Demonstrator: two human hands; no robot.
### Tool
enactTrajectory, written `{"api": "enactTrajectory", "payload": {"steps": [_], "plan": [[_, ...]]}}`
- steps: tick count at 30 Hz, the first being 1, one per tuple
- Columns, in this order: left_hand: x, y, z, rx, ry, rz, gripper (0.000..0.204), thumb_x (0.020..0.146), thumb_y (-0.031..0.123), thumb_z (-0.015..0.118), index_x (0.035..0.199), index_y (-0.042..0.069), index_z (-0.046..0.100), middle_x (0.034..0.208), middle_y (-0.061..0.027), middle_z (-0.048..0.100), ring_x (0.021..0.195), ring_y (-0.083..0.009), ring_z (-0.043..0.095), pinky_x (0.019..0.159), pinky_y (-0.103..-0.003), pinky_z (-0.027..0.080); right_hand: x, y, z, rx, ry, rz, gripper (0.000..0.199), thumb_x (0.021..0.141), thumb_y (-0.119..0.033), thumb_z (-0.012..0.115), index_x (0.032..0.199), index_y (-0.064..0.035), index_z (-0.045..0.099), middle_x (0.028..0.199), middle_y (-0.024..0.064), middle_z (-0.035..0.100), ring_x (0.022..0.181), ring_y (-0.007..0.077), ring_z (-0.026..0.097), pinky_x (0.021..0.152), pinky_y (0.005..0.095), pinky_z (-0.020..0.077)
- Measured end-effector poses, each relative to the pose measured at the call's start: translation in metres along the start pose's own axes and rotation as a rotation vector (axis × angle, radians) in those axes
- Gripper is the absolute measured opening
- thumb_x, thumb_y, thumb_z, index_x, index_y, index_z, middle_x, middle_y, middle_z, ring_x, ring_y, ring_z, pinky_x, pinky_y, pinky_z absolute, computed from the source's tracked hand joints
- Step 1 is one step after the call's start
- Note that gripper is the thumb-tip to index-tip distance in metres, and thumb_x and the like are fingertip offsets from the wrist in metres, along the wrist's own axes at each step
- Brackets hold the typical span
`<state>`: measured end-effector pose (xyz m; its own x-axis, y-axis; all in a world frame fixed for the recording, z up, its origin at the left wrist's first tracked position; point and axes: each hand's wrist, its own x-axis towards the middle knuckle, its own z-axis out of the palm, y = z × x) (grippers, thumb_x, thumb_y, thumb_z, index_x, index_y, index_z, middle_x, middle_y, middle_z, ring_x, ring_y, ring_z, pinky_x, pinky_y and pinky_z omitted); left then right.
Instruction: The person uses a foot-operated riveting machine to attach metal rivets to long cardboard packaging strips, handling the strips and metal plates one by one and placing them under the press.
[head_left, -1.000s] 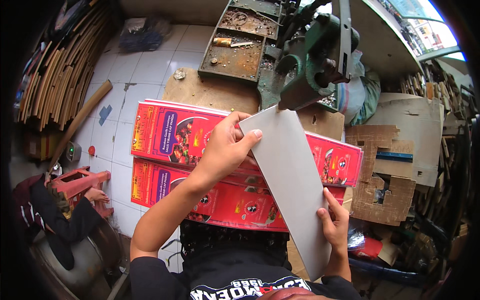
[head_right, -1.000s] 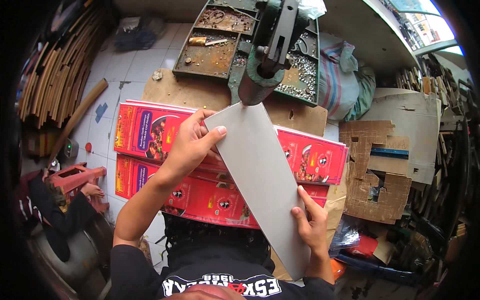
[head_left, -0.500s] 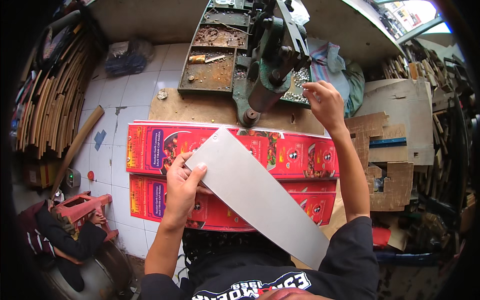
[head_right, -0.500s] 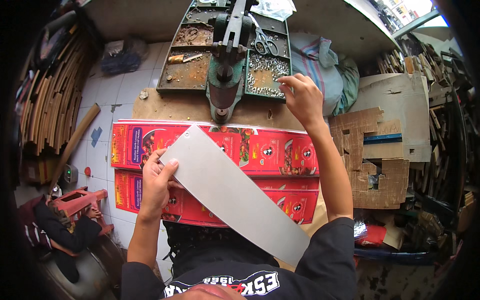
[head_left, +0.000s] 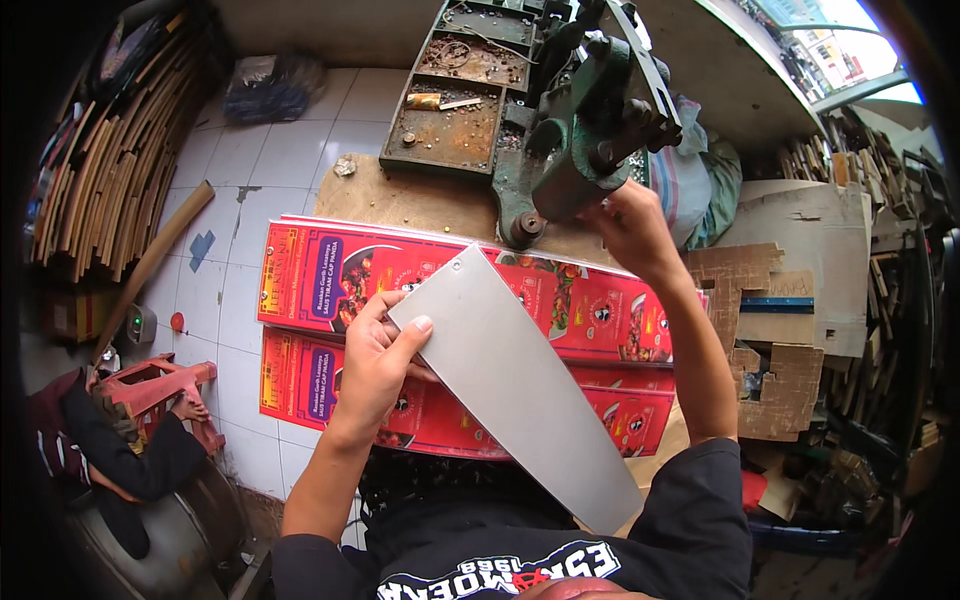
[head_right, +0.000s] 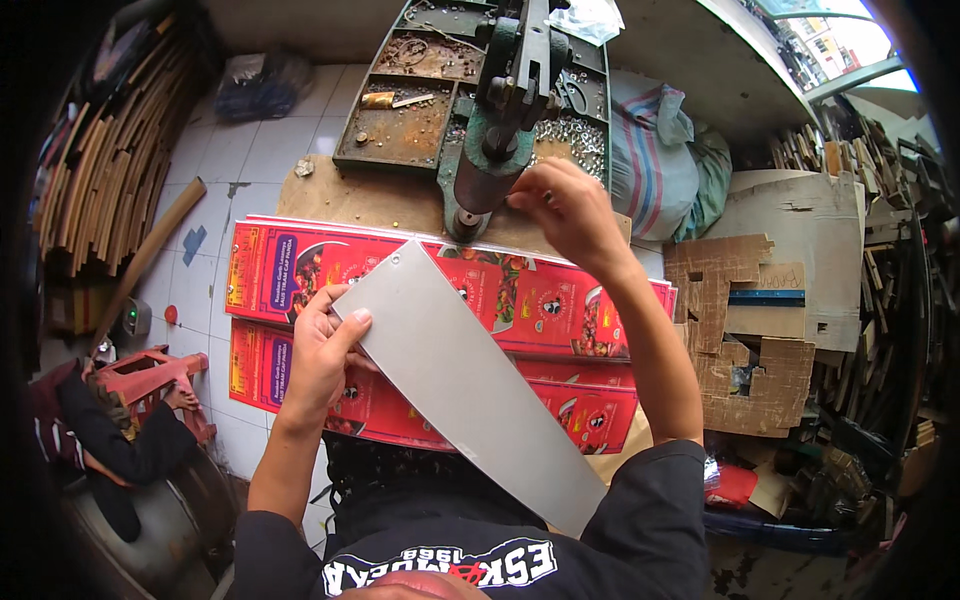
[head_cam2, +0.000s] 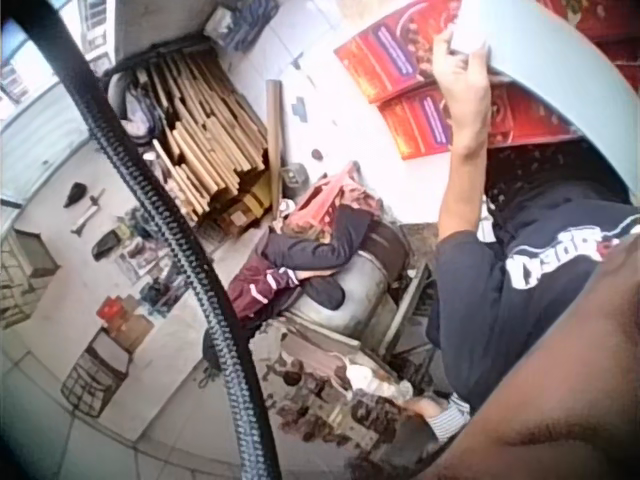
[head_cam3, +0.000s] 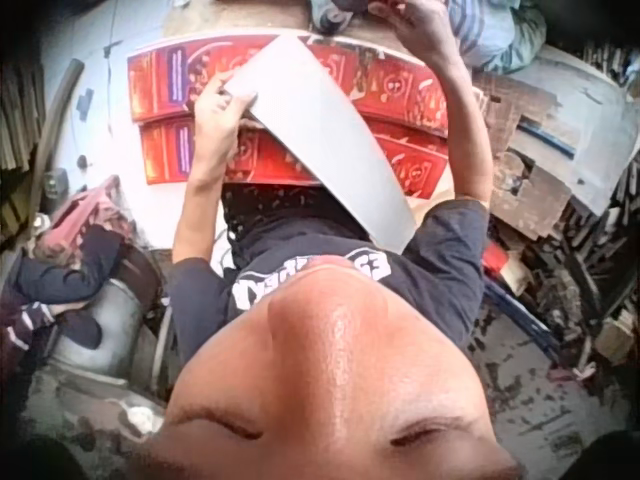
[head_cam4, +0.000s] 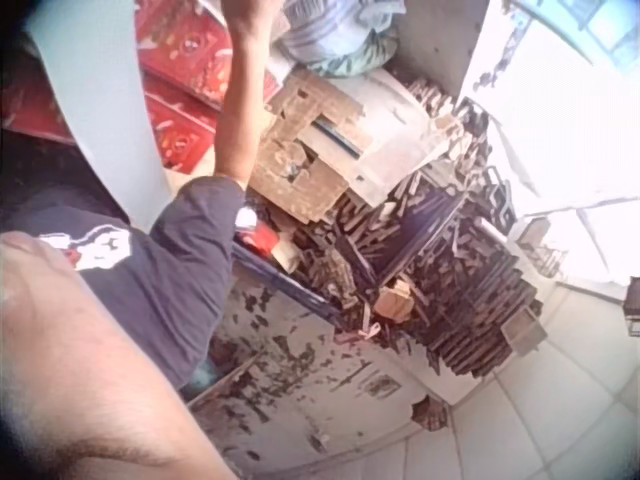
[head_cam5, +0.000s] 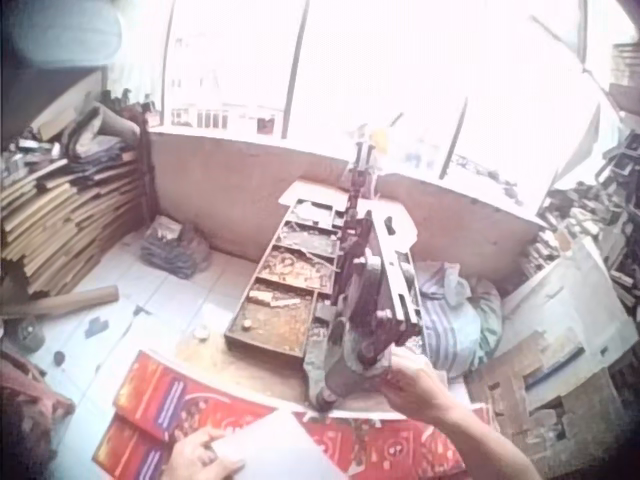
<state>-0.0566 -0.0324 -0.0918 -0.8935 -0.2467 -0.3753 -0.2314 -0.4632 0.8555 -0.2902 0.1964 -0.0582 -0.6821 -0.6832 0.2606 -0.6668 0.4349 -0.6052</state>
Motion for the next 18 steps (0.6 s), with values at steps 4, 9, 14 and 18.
{"api": "enactTrajectory", "payload": {"steps": [4, 9, 14, 18], "plan": [[0.003, -0.001, 0.002, -0.021, -0.014, 0.002, 0.04, 0.095, 0.008, 0.061, 0.126, -0.006, 0.041, 0.094, -0.0171, 0.07, 0.071, -0.0189, 0.073, 0.054, -0.027, 0.063, 0.001, -0.006, 0.025, 0.064, -0.037, -0.082, 0.017, 0.083, -0.008, 0.075, 0.099, -0.0065, 0.071, 0.091, 0.0108, 0.067, 0.08, 0.0291, 0.065, 0.07, 0.0376, 0.0528], [0.003, 0.001, 0.003, -0.017, -0.023, -0.005, 0.039, 0.095, 0.009, 0.061, 0.126, -0.005, 0.042, 0.094, -0.0175, 0.07, 0.072, -0.0194, 0.073, 0.054, -0.027, 0.063, -0.001, -0.006, 0.028, 0.003, -0.01, -0.181, 0.019, 0.086, -0.008, 0.073, 0.105, -0.0073, 0.072, 0.095, 0.0122, 0.067, 0.083, 0.0282, 0.066, 0.072, 0.0373, 0.0533], [0.002, 0.012, 0.009, -0.003, -0.087, -0.003, 0.036, 0.096, 0.011, 0.06, 0.125, -0.004, 0.043, 0.093, -0.0167, 0.071, 0.07, -0.0195, 0.073, 0.055, -0.027, 0.062, -0.059, -0.047, 0.003, 0.313, -0.078, 0.187, 0.029, 0.096, -0.006, 0.062, 0.125, -0.0019, 0.061, 0.098, 0.0096, 0.068, 0.081, 0.013, 0.064, 0.072, 0.0277, 0.0523], [0.019, 0.028, 0.037, 0.011, -0.226, -0.065, 0.033, 0.097, 0.012, 0.059, 0.123, -0.002, 0.045, 0.091, -0.0158, 0.071, 0.071, -0.0185, 0.073, 0.056, -0.028, 0.062, -0.147, -0.065, -0.006, 0.615, -0.252, 0.475, 0.06, 0.097, 0.0, 0.057, 0.151, -0.0045, 0.031, 0.097, 0.01, 0.066, 0.079, 0.0071, 0.059, 0.068, 0.0232, 0.049]]}}
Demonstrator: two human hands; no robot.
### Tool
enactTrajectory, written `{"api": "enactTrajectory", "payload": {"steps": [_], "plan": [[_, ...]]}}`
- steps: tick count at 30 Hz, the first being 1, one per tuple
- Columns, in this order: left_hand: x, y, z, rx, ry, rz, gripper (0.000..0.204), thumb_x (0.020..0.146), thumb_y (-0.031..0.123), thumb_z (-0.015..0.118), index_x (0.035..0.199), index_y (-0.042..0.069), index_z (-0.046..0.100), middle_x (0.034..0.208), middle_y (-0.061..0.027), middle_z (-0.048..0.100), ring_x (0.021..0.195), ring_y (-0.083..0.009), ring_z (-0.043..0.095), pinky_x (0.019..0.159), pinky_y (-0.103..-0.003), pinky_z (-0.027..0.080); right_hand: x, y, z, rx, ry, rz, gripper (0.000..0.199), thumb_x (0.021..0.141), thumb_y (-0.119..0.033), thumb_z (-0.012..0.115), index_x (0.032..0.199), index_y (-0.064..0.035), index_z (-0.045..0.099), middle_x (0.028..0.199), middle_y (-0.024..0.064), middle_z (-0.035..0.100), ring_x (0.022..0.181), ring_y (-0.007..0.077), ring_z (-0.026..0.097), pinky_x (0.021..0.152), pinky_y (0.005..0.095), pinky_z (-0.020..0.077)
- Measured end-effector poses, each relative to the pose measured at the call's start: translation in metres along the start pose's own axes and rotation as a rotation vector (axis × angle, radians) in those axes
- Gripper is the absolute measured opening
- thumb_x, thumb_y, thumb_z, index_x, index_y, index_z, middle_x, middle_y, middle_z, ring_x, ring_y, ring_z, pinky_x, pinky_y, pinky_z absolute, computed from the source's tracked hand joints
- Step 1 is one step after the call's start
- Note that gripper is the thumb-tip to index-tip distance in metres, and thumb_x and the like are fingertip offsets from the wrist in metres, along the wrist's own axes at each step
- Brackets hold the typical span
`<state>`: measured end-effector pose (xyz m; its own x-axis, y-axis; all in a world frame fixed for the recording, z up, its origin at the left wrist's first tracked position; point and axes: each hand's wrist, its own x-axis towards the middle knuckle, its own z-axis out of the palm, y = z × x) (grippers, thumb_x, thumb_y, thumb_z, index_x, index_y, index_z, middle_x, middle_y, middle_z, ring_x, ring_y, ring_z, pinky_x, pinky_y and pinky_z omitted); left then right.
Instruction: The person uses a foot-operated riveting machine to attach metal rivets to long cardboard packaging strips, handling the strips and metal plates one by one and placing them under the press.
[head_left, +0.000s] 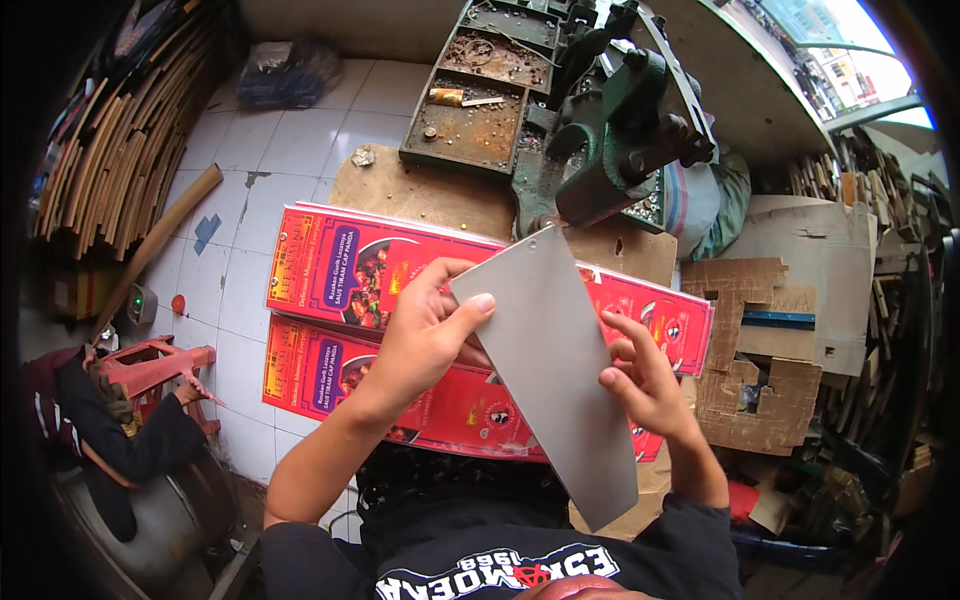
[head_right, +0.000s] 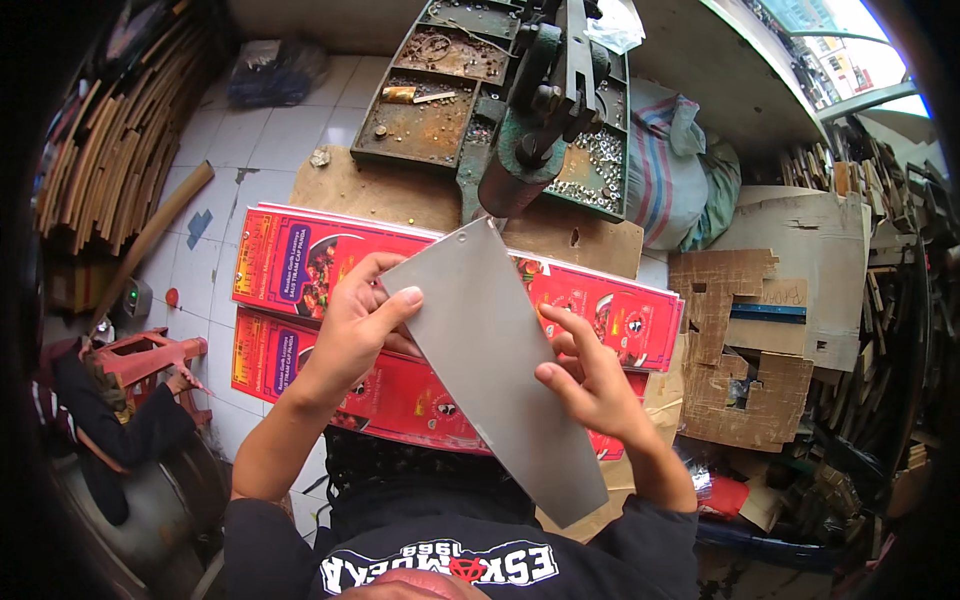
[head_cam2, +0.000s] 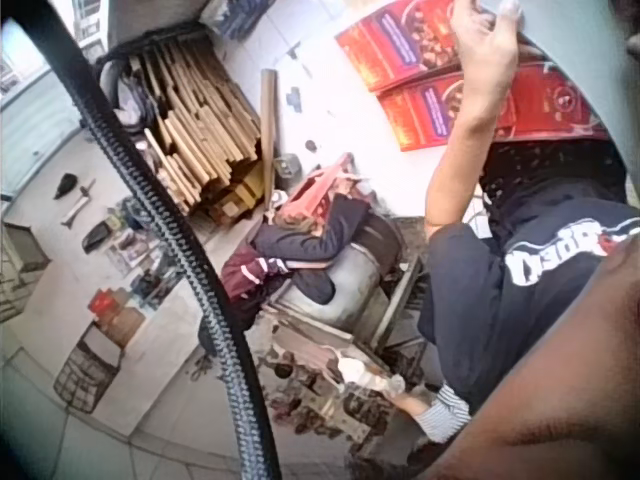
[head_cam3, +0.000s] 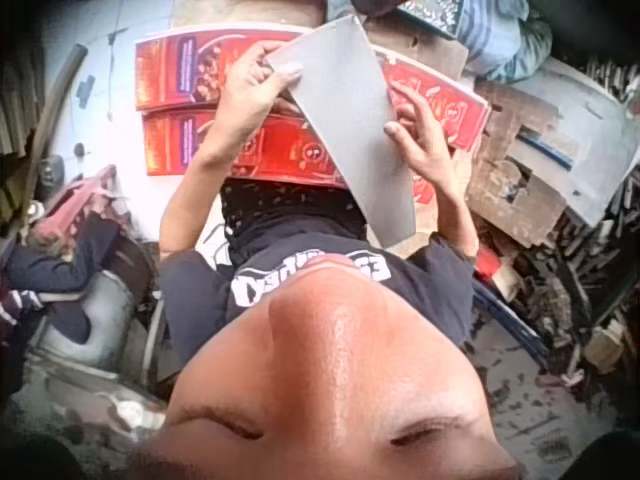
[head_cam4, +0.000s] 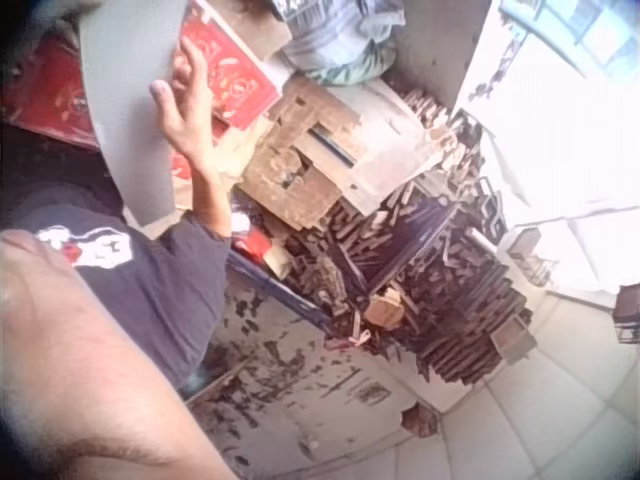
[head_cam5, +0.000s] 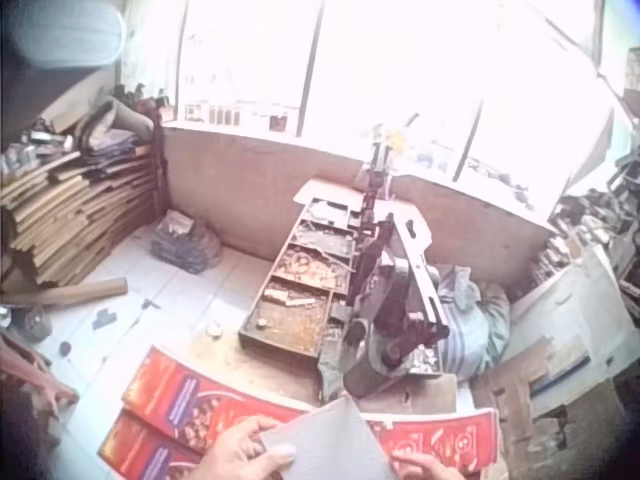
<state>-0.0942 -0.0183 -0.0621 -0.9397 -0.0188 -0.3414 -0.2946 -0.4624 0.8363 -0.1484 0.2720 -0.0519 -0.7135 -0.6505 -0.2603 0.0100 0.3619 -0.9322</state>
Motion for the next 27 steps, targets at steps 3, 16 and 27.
{"api": "enactTrajectory", "payload": {"steps": [3, 16, 27], "plan": [[0.02, -0.004, 0.014, 0.0, -0.06, -0.035, 0.032, 0.099, 0.014, 0.061, 0.122, -0.001, 0.046, 0.094, -0.0143, 0.071, 0.079, -0.0183, 0.073, 0.059, -0.028, 0.062, -0.013, -0.005, 0.013, -0.046, 0.216, 0.009, 0.061, 0.097, -0.002, 0.06, 0.151, -0.0017, 0.032, 0.109, 0.014, 0.067, 0.093, 0.0113, 0.064, 0.079, 0.0257, 0.0522], [0.065, -0.014, 0.027, 0.015, -0.033, 0.041, 0.041, 0.098, 0.01, 0.061, 0.131, -0.005, 0.039, 0.098, -0.0184, 0.072, 0.083, -0.0214, 0.073, 0.068, -0.032, 0.063, 0.007, 0.003, -0.004, -0.131, 0.391, 0.058, 0.059, 0.095, -0.001, 0.062, 0.15, 0.0002, 0.041, 0.129, 0.0175, 0.064, 0.104, 0.0122, 0.061, 0.089, 0.0268, 0.0509], [0.068, -0.015, 0.026, -0.018, -0.035, 0.033, 0.04, 0.099, 0.01, 0.06, 0.13, -0.004, 0.04, 0.096, -0.0183, 0.072, 0.083, -0.0218, 0.073, 0.069, -0.033, 0.064, 0.01, 0.005, -0.003, -0.149, 0.417, 0.079, 0.059, 0.095, -0.002, 0.064, 0.149, 0.001, 0.041, 0.128, 0.016, 0.064, 0.103, 0.0104, 0.06, 0.086, 0.0235, 0.0491]]}}
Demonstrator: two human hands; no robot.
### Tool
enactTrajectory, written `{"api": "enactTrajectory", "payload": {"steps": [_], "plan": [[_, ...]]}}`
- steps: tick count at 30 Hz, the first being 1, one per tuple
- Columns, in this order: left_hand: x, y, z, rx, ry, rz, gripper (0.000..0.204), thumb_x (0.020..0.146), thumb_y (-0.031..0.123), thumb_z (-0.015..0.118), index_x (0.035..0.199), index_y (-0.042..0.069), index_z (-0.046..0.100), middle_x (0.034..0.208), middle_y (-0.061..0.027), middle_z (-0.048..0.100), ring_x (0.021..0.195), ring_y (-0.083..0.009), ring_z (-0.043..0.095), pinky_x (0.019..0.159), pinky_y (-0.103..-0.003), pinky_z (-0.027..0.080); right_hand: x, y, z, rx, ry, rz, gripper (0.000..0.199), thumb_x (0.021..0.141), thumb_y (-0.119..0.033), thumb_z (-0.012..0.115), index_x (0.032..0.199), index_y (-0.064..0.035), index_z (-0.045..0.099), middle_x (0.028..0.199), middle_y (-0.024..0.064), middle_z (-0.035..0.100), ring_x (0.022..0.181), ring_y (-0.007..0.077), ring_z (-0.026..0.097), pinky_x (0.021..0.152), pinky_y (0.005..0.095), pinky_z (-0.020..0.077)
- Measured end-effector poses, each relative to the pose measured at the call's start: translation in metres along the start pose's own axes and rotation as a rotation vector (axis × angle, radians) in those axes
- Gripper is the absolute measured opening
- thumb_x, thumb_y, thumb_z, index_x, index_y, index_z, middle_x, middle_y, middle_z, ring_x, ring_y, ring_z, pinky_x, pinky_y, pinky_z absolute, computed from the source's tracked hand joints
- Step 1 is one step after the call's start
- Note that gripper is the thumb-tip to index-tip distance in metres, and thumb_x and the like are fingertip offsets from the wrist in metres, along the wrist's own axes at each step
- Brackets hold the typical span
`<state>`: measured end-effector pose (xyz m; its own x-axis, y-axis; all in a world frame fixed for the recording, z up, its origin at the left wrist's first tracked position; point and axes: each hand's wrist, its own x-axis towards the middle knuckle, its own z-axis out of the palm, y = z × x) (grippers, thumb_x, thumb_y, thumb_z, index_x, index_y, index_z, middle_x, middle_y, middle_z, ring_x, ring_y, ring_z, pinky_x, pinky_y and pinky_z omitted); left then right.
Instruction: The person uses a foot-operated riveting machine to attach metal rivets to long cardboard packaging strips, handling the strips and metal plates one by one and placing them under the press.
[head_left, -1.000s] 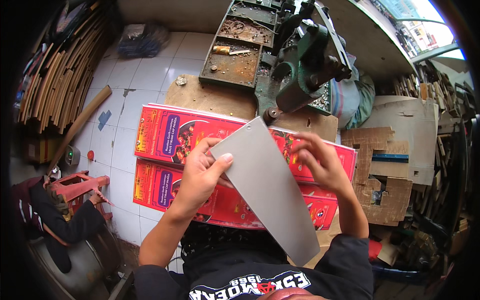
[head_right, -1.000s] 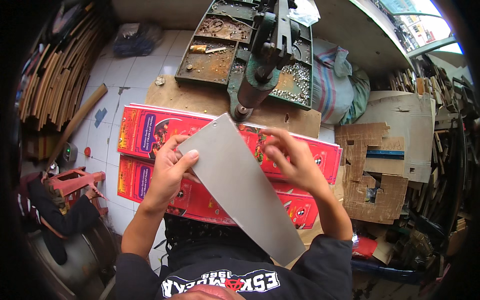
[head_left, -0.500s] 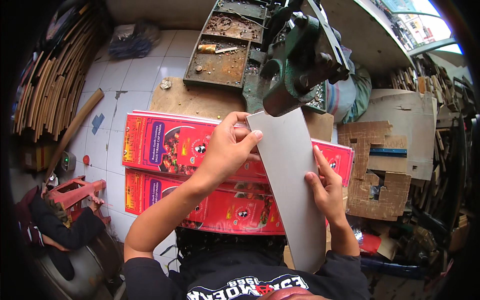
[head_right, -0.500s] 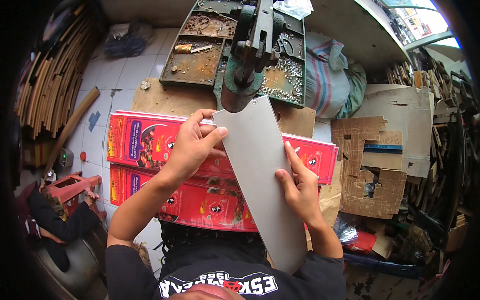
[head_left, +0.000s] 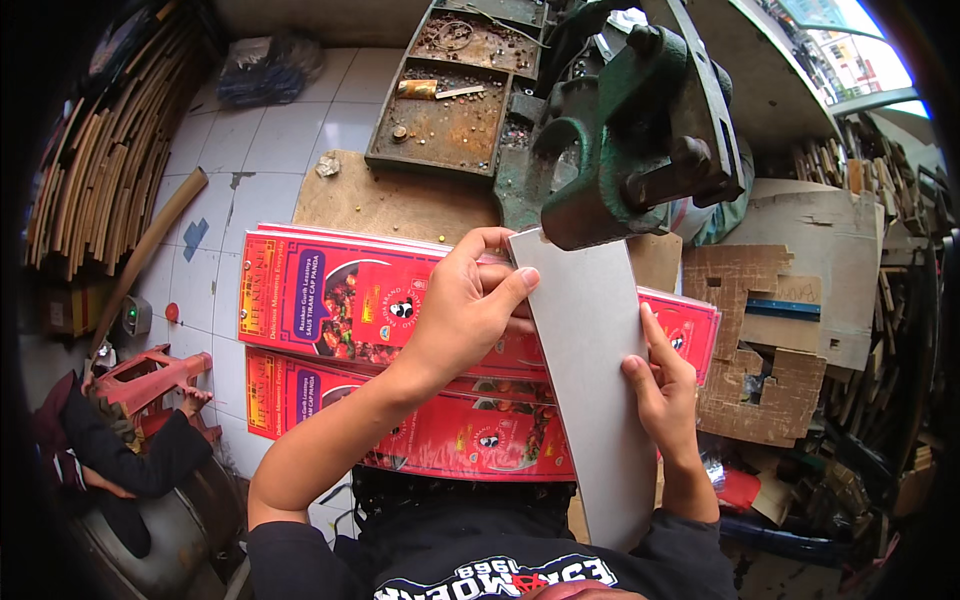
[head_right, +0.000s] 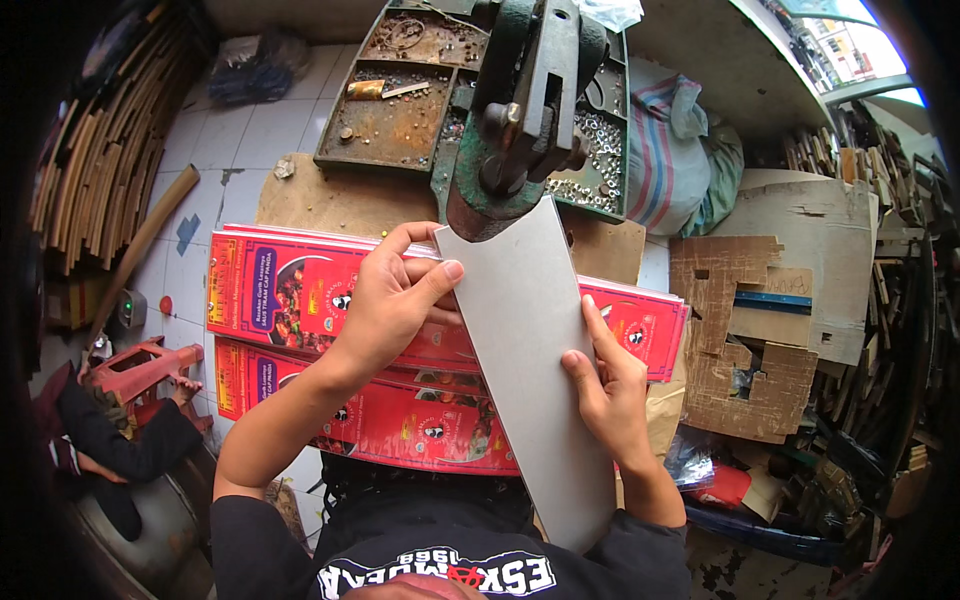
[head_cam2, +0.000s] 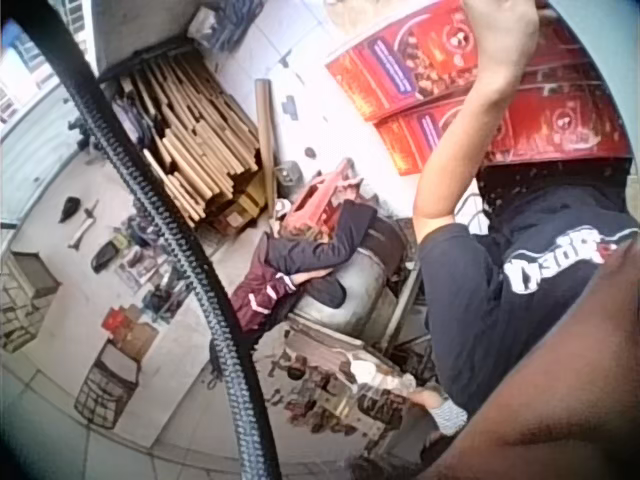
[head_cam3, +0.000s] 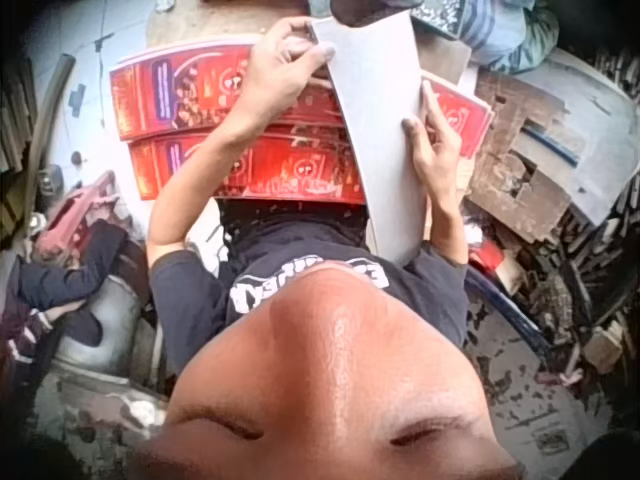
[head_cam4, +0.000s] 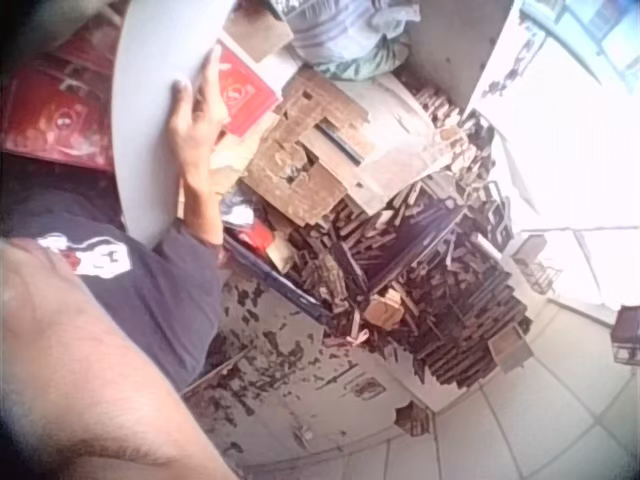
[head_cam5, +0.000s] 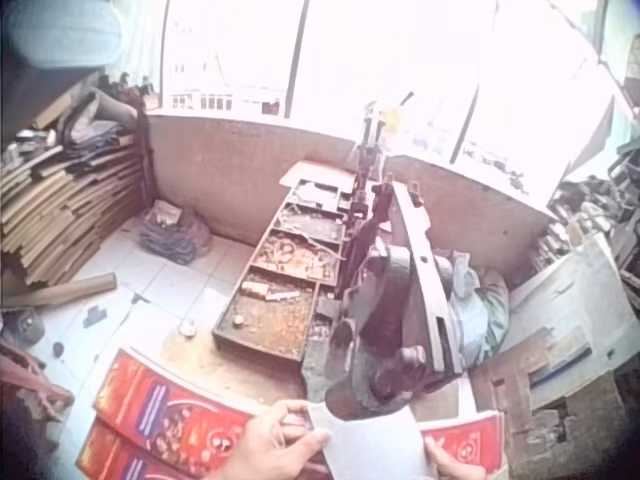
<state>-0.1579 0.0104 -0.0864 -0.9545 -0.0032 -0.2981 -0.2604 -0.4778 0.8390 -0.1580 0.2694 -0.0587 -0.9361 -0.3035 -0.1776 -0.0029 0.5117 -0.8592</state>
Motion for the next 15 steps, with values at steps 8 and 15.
{"api": "enactTrajectory", "payload": {"steps": [8, 15], "plan": [[0.0004, -0.0001, -0.0015, 0.006, -0.006, -0.002, 0.04, 0.099, 0.009, 0.06, 0.131, -0.004, 0.039, 0.094, -0.0173, 0.072, 0.081, -0.0214, 0.073, 0.068, -0.032, 0.063, 0.0012, 0.0017, -0.0017, -0.034, -0.014, -0.008, 0.059, 0.094, -0.001, 0.064, 0.149, 0.0016, 0.041, 0.117, 0.0112, 0.067, 0.084, 0.0051, 0.055, 0.073, 0.0191, 0.0464], [0.0003, -0.0026, -0.0028, 0.046, 0.009, 0.019, 0.047, 0.098, 0.008, 0.059, 0.135, -0.002, 0.033, 0.09, -0.0169, 0.072, 0.079, -0.0203, 0.073, 0.066, -0.032, 0.063, -0.0008, 0.0014, 0.0005, -0.047, 0.001, 0.004, 0.058, 0.094, 0.0, 0.063, 0.148, 0.0015, 0.042, 0.122, 0.0125, 0.067, 0.082, 0.0042, 0.054, 0.072, 0.0187, 0.0464]]}}
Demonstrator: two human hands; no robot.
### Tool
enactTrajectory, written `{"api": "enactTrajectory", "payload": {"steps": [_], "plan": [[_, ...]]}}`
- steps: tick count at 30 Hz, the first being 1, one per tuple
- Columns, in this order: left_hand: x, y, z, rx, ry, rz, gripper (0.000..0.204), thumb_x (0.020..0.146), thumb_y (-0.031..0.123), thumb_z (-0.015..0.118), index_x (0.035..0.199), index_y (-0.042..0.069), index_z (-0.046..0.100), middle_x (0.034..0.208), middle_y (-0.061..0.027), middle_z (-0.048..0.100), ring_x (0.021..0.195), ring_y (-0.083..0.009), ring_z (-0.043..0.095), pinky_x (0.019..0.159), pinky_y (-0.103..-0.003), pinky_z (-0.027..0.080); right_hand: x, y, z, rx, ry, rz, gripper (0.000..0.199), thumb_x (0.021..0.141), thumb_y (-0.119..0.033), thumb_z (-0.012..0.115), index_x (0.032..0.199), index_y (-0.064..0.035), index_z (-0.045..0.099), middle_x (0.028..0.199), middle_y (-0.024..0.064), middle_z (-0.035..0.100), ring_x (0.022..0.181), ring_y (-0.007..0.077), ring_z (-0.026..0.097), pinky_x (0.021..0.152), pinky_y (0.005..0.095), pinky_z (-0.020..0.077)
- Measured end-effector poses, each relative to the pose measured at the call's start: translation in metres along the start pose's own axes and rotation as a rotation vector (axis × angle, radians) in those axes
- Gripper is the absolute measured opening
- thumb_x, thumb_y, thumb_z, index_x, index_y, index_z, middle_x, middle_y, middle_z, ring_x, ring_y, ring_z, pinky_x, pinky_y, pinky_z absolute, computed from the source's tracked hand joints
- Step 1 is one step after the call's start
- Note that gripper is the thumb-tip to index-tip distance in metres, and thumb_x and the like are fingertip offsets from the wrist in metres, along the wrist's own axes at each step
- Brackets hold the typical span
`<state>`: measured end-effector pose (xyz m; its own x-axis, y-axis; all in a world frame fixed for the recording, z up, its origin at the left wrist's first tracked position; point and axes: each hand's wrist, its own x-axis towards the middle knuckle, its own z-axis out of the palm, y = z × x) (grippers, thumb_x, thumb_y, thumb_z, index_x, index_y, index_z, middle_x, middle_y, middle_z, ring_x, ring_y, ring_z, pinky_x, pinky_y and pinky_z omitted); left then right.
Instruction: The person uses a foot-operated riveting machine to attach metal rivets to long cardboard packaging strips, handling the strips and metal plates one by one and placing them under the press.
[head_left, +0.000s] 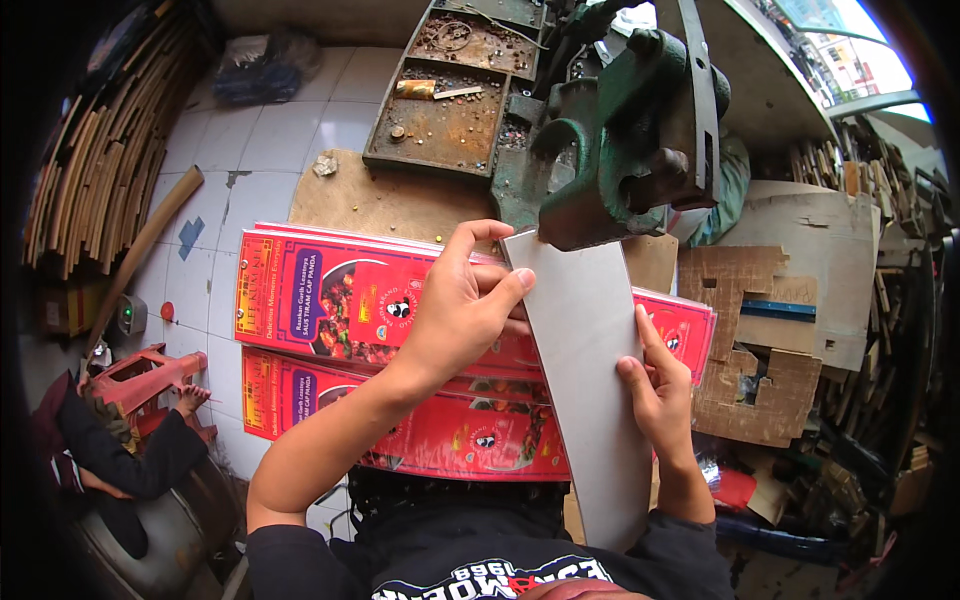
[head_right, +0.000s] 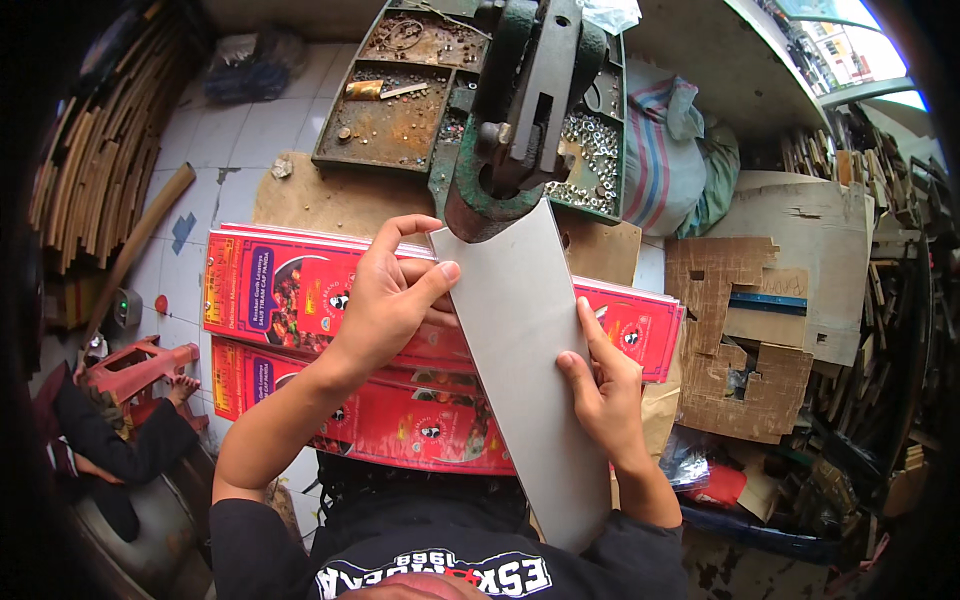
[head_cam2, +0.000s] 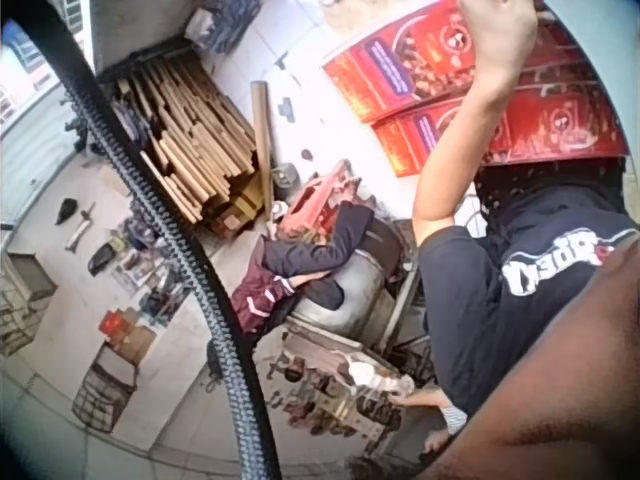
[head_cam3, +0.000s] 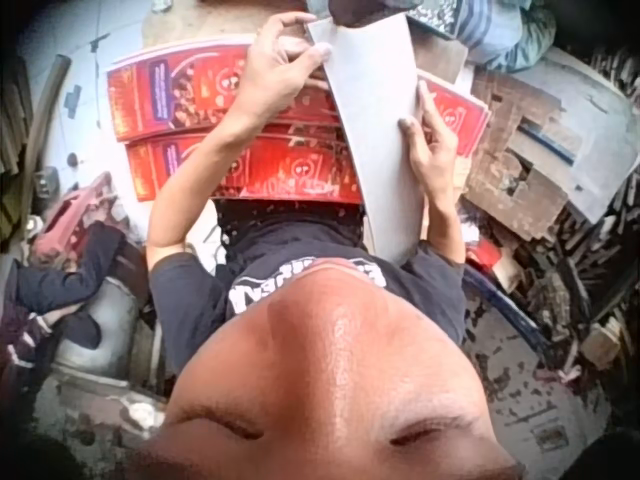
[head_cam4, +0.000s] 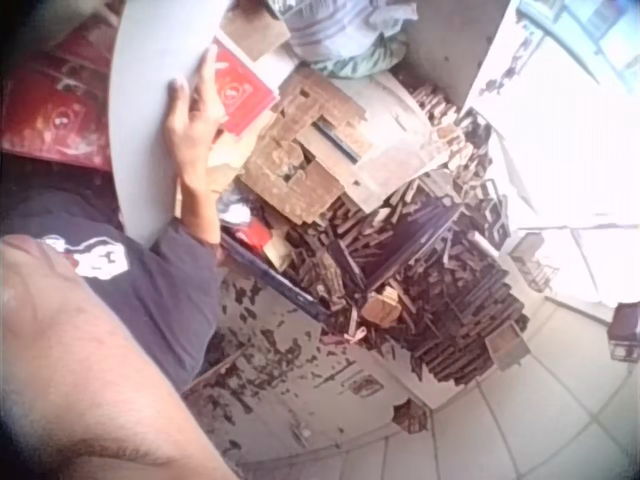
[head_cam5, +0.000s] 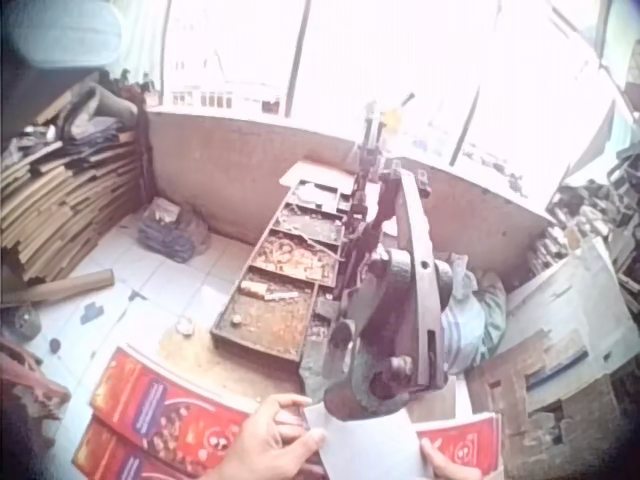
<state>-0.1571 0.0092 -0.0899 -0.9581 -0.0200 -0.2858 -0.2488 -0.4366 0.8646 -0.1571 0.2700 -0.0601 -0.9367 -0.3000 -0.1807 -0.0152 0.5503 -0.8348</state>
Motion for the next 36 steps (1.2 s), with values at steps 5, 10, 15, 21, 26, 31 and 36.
{"api": "enactTrajectory", "payload": {"steps": [5, 10, 15, 21, 26, 31, 36], "plan": [[-0.001, 0.001, 0.002, -0.041, -0.008, -0.001, 0.046, 0.098, 0.007, 0.059, 0.135, -0.002, 0.033, 0.09, -0.0171, 0.072, 0.079, -0.0204, 0.073, 0.065, -0.031, 0.062, -0.002, -0.002, -0.001, 0.013, -0.009, -0.002, 0.058, 0.094, 0.0, 0.063, 0.149, 0.0014, 0.042, 0.128, 0.0147, 0.064, 0.095, 0.0073, 0.058, 0.08, 0.0208, 0.048], [-0.002, -0.005, 0.002, -0.042, -0.004, 0.028, 0.045, 0.098, 0.007, 0.059, 0.135, -0.003, 0.035, 0.094, -0.0181, 0.072, 0.08, -0.0209, 0.073, 0.065, -0.031, 0.063, -0.003, -0.003, 0.001, 0.085, -0.018, -0.012, 0.058, 0.095, 0.0, 0.062, 0.149, 0.0002, 0.041, 0.129, 0.0157, 0.063, 0.104, 0.0104, 0.059, 0.087, 0.0232, 0.0489], [-0.009, -0.002, -0.003, -0.014, -0.016, 0.016, 0.044, 0.098, 0.007, 0.06, 0.135, -0.003, 0.038, 0.099, -0.0184, 0.071, 0.082, -0.0211, 0.073, 0.065, -0.033, 0.063, -0.008, -0.009, -0.004, 0.329, -0.125, 0.099, 0.053, 0.097, -0.008, 0.063, 0.146, 0.0015, 0.045, 0.126, 0.0135, 0.064, 0.107, 0.0153, 0.062, 0.092, 0.0287, 0.0498], [-0.063, 0.001, -0.023, -0.231, -0.084, 0.076, 0.039, 0.098, 0.007, 0.06, 0.132, 0.005, 0.041, 0.104, -0.0176, 0.07, 0.09, -0.0222, 0.072, 0.069, -0.036, 0.065, -0.055, 0.031, -0.027, 0.728, -0.754, 0.135, 0.087, 0.082, -0.046, 0.074, 0.144, 0.0055, 0.042, 0.138, 0.0185, 0.053, 0.131, 0.0266, 0.048, 0.109, 0.0411, 0.0361], [-0.09, 0.002, -0.024, -0.316, -0.196, 0.233, 0.037, 0.099, 0.005, 0.059, 0.13, 0.01, 0.04, 0.109, -0.0183, 0.069, 0.093, -0.0248, 0.072, 0.08, -0.044, 0.064, -0.088, -0.002, -0.026, 0.855, -1.031, 0.252, 0.091, 0.075, -0.033, 0.077, 0.147, 0.0059, 0.038, 0.151, 0.0223, 0.039, 0.141, 0.0329, 0.037, 0.117, 0.0434, 0.0252], [-0.089, 0.003, -0.017, -0.187, -0.272, 0.502, 0.041, 0.096, 0.002, 0.062, 0.134, 0.009, 0.046, 0.124, -0.0167, 0.065, 0.118, -0.0226, 0.063, 0.099, -0.035, 0.055, -0.097, -0.049, -0.045, -0.099, -0.554, -0.351, 0.084, 0.061, -0.027, 0.08, 0.141, -0.0173, 0.056, 0.152, 0.0237, 0.036, 0.137, 0.0425, 0.037, 0.113, 0.0526, 0.0273], [-0.082, 0.003, -0.018, -0.192, -0.358, 0.63, 0.05, 0.089, 0.012, 0.073, 0.133, 0.003, 0.051, 0.132, -0.0156, 0.06, 0.126, -0.0243, 0.058, 0.106, -0.036, 0.052, -0.111, -0.062, -0.041, -1.073, 0.117, -0.76, 0.065, 0.056, -0.03, 0.083, 0.12, -0.0378, 0.07, 0.148, 0.0149, 0.043, 0.123, 0.0384, 0.042, 0.1, 0.0531, 0.0348]]}}
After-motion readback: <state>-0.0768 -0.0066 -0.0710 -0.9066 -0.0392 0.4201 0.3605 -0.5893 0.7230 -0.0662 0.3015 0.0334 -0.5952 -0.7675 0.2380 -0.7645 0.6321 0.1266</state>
